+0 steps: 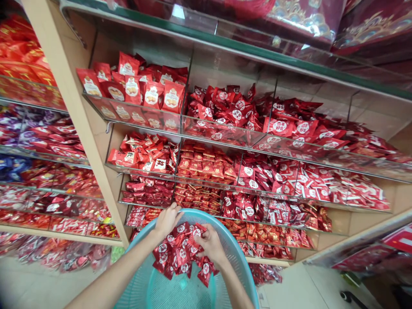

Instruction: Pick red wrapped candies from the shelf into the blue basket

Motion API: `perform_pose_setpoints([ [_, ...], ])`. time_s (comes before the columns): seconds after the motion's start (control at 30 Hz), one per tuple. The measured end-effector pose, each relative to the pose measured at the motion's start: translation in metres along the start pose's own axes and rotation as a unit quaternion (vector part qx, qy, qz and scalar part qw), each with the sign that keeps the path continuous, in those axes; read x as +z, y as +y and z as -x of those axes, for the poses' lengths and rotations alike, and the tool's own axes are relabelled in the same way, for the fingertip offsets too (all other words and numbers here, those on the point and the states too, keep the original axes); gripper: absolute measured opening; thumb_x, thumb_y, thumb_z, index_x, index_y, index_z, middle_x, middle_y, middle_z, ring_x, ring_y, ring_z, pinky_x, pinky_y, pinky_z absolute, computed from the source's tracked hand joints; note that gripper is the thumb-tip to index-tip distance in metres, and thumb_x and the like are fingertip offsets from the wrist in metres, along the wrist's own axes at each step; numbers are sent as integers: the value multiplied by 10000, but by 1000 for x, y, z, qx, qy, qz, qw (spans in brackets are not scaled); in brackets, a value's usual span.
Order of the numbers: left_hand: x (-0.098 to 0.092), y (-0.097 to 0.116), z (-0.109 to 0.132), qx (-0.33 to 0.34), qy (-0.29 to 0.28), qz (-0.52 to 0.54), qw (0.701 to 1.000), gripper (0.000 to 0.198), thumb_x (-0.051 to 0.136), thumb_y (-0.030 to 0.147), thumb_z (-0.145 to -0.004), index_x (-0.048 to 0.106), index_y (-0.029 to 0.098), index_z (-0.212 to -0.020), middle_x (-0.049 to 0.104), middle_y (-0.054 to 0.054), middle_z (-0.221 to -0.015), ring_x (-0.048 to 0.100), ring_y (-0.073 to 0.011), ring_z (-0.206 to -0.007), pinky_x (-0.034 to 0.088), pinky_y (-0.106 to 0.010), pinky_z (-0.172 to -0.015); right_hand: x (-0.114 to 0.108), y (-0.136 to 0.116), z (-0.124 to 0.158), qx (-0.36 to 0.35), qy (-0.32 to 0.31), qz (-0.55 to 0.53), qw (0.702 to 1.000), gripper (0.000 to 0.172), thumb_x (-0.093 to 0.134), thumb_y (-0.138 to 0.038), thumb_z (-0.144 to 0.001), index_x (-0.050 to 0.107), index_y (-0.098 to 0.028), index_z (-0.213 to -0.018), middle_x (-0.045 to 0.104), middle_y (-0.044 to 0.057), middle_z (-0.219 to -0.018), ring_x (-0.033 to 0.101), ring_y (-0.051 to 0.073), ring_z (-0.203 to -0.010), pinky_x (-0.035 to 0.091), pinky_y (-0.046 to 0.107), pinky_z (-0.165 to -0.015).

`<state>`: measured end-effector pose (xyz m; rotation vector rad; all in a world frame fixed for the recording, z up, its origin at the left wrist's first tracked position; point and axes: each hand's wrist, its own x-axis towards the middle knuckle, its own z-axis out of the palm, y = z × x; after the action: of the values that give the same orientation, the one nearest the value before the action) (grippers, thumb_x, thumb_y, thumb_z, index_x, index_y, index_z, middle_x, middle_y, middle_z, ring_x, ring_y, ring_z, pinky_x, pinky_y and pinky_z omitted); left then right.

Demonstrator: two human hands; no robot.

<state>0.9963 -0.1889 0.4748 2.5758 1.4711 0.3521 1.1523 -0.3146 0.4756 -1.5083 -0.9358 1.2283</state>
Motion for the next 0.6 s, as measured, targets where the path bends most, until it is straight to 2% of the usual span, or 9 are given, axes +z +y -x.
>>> perform_pose_setpoints([
  [0.1,0,0,0,-1,0,-2,1000,343,311,369,-935,586,174,-998,549,-55,-1071,608,-167,-820,453,-276,-704,-7,-6,0,-4,31,-13,999,510,755,-465,-606,489,-241,-980,470,-68,-674,534,123,-602,547,271,-436],
  [0.27,-1,0,0,-2,-1,1,1000,338,317,367,-935,587,178,-1011,550,-52,-1075,608,-167,-826,459,-284,-728,-12,-15,-8,-27,58,-54,996,543,732,-483,-637,457,-228,-1030,621,6,-844,619,173,-738,556,271,-498],
  [0.43,-1,1,1,-7,3,0,1000,332,329,365,-930,587,180,-1028,550,-64,-1091,614,-172,-841,463,-279,-727,2,-21,-20,-40,77,-75,993,578,750,-508,-593,422,-231,-980,613,-9,-817,629,192,-770,579,322,-544],
  [0.6,1,0,1,-12,-5,1,1000,345,318,365,-930,589,173,-1022,549,-67,-1100,620,-176,-847,472,-281,-715,16,-12,-34,-46,74,-51,995,558,717,-543,-606,392,-246,-948,589,-21,-816,631,202,-800,583,317,-520],
])
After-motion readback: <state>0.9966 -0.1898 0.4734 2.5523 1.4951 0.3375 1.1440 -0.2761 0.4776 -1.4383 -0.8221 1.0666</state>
